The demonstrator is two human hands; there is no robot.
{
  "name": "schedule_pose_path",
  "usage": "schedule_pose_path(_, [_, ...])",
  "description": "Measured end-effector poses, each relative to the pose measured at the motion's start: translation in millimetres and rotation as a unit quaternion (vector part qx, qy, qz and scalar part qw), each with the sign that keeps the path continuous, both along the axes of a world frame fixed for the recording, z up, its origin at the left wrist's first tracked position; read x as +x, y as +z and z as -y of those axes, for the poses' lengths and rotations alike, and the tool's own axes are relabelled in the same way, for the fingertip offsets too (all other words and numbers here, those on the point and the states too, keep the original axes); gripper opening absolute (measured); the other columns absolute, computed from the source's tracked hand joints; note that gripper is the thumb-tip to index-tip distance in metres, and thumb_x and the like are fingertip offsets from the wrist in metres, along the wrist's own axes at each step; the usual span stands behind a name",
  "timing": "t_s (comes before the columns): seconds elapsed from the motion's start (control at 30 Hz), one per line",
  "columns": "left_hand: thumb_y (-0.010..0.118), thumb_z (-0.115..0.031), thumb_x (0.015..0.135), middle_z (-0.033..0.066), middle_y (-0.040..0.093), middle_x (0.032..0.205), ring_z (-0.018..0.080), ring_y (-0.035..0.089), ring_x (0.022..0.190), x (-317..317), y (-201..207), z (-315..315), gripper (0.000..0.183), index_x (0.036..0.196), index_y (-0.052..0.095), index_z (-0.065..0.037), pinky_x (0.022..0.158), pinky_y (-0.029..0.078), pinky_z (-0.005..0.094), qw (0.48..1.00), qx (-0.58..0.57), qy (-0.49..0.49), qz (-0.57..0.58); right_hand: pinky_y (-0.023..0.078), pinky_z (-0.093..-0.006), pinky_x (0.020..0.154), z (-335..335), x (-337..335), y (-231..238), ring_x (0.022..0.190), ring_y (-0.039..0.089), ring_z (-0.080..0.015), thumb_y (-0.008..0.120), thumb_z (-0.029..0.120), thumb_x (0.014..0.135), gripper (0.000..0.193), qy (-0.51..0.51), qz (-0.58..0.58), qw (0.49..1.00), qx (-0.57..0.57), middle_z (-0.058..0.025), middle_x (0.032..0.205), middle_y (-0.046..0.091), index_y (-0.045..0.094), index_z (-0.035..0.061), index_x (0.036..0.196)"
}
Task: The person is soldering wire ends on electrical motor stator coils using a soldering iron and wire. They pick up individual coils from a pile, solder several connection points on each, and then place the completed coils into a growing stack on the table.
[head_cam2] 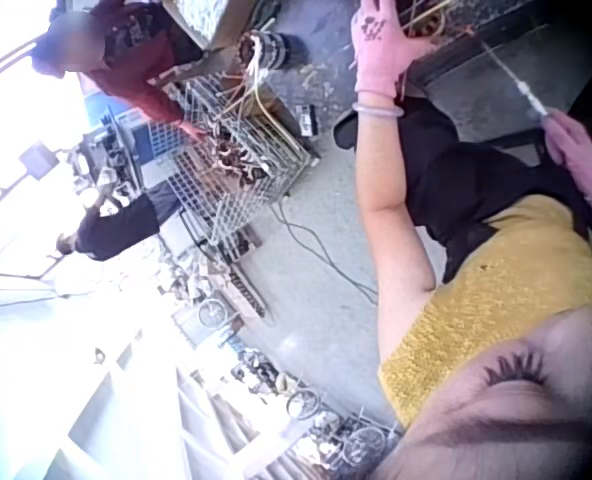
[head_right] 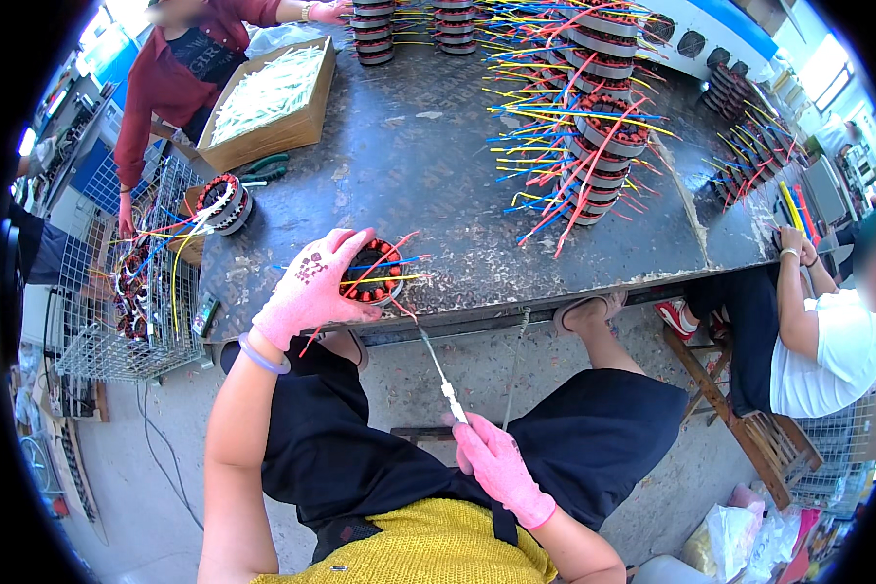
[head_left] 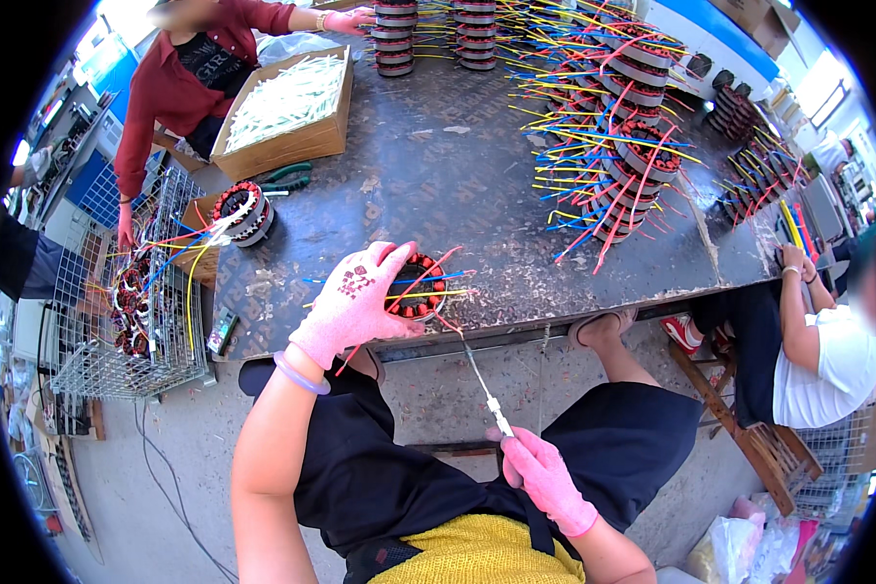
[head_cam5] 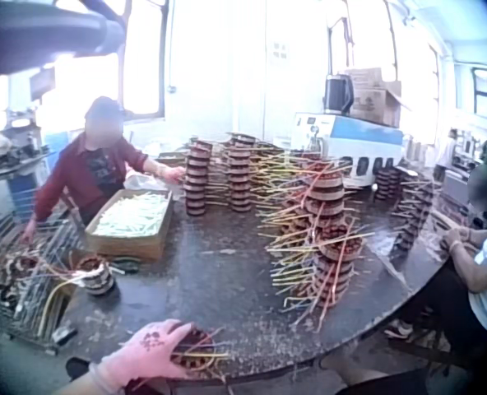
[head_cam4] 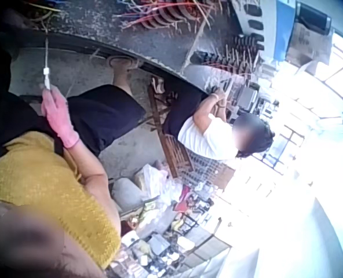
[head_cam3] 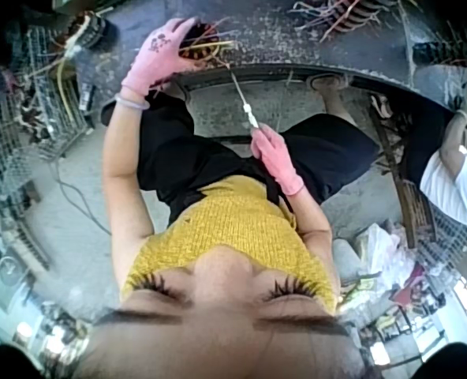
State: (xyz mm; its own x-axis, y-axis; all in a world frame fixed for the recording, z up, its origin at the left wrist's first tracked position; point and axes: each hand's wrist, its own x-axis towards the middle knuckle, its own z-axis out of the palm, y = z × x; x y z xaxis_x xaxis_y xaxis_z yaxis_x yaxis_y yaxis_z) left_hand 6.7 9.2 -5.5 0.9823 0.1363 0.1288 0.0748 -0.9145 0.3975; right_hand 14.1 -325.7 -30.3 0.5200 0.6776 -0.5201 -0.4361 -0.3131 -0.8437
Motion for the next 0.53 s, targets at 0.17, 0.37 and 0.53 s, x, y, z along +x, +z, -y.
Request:
schedule_pose_path(0.17, [0.087,-0.037,0.059,0.0177,0.054,0.128,0.0374,0.054,0.118,-2.1,1.5,-0.6,0.096,0.14,0.047,-0.006,0.101,0.044,0.0428,1.0,-0.009,0.001,0.0,0.035,-0.0221,0.054,-2.4,-1.6,1.9,0.056,0.042,-0.0042,0.048,0.022,0.104,0.032,-0.004,-0.015,1.0,0.013,0.005,0.063,0.047,0.061,0.0013,0.124])
schedule_pose_path(0.37, [0.087,-0.035,0.059,0.0174,0.052,0.131,0.0374,0.053,0.12,-2.0,5.6,-0.3,0.097,0.142,0.046,-0.006,0.103,0.042,0.0424,1.0,-0.017,0.001,-0.01,0.034,-0.0213,0.054,-0.4,-2.7,-5.8,0.057,0.041,-0.0035,0.049,0.023,0.104,0.032,-0.015,-0.038,0.999,0.021,0.0064,0.064,0.046,0.06,0.0022,0.125])
schedule_pose_path(0.53, [0.087,-0.034,0.061,0.0171,0.052,0.133,0.0367,0.052,0.123,-1.2,3.8,-2.7,0.096,0.143,0.045,-0.007,0.105,0.041,0.0426,1.0,-0.023,-0.008,-0.017,0.037,-0.0229,0.055,-0.8,-0.8,-3.3,0.059,0.044,-0.0047,0.05,0.023,0.104,0.033,-0.014,-0.047,0.999,0.015,0.005,0.065,0.048,0.06,0.0034,0.128])
